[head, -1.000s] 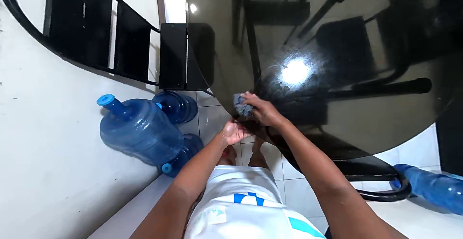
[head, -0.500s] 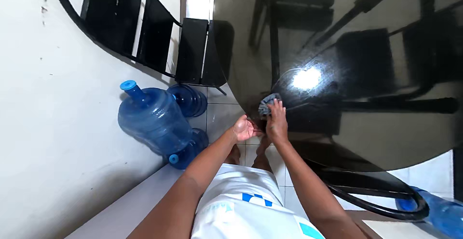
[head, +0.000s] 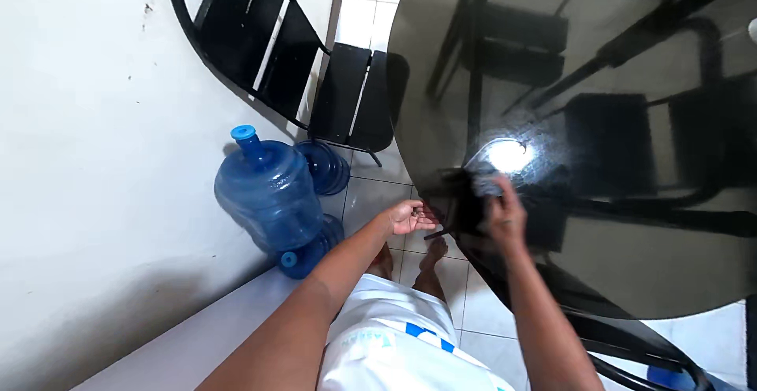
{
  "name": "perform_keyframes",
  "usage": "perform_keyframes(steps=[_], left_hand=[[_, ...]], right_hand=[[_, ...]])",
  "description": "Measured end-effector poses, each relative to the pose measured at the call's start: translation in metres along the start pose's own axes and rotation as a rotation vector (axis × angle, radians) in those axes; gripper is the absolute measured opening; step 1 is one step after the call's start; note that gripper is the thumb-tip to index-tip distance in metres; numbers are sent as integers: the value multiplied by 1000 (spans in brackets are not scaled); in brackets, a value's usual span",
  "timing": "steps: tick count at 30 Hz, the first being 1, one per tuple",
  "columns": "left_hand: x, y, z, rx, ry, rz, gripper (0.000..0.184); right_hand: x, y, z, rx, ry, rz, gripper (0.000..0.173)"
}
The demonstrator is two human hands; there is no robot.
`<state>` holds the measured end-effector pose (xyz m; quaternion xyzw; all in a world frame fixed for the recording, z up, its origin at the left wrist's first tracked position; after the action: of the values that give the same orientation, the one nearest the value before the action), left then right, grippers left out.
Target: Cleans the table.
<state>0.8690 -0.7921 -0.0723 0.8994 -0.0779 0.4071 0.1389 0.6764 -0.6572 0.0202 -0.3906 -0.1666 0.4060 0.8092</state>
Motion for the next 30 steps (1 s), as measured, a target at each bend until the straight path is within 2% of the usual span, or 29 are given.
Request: perform_keyframes(steps=[3,4,6,9,13,15,17,19,21,23,25,28,30], left_hand=[[7,5,6,28,7,-31,43],[8,5,9,32,-2,-43,45],[8,5,16,51,-12,-66,47],[7,0,25,80,-5,-73,50],[4,-8,31,90,29,-97,50],[5,-12,35,130,103,-122,43],[13,-14,40,195,125,-158,42],[21,-11,51,190,141,-153,37],[36,-3,63,150,149,-153,44],[57,2,76,96,156,-175,50],[84,4,92,96,193,-197,51],[122,2,120,118,231,-237,52],[144,-2,134,152,269,-262,52]], right_hand=[[-34,60,51,264,171,-245,46],[-40,77,55,316,196,-326,48],[-47,87,39,413,196,-355,50],[-44,58,-13,454,80,-172,48],[-15,-10,-99,392,-151,-7,47],[6,-41,-130,253,-293,40,44],[24,-58,-140,2,-331,121,39],[37,-70,-121,-232,-295,78,39],[45,-61,-83,-250,-107,19,38],[52,-27,-32,-112,156,-64,40],[61,22,16,116,355,-240,42],[68,93,50,435,430,-550,49],[57,104,43,551,467,-645,51]])
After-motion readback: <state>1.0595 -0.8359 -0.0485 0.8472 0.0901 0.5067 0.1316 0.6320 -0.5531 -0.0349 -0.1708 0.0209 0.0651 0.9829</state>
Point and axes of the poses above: each hand's wrist, its own x-axis away from the middle knuckle, its own z-axis out of the back of the hand, y = z × x, the point moved 2 cm from there along -x, towards the middle knuckle, and after that the axes turned 1 degree about -x, right-handed, at the moved point
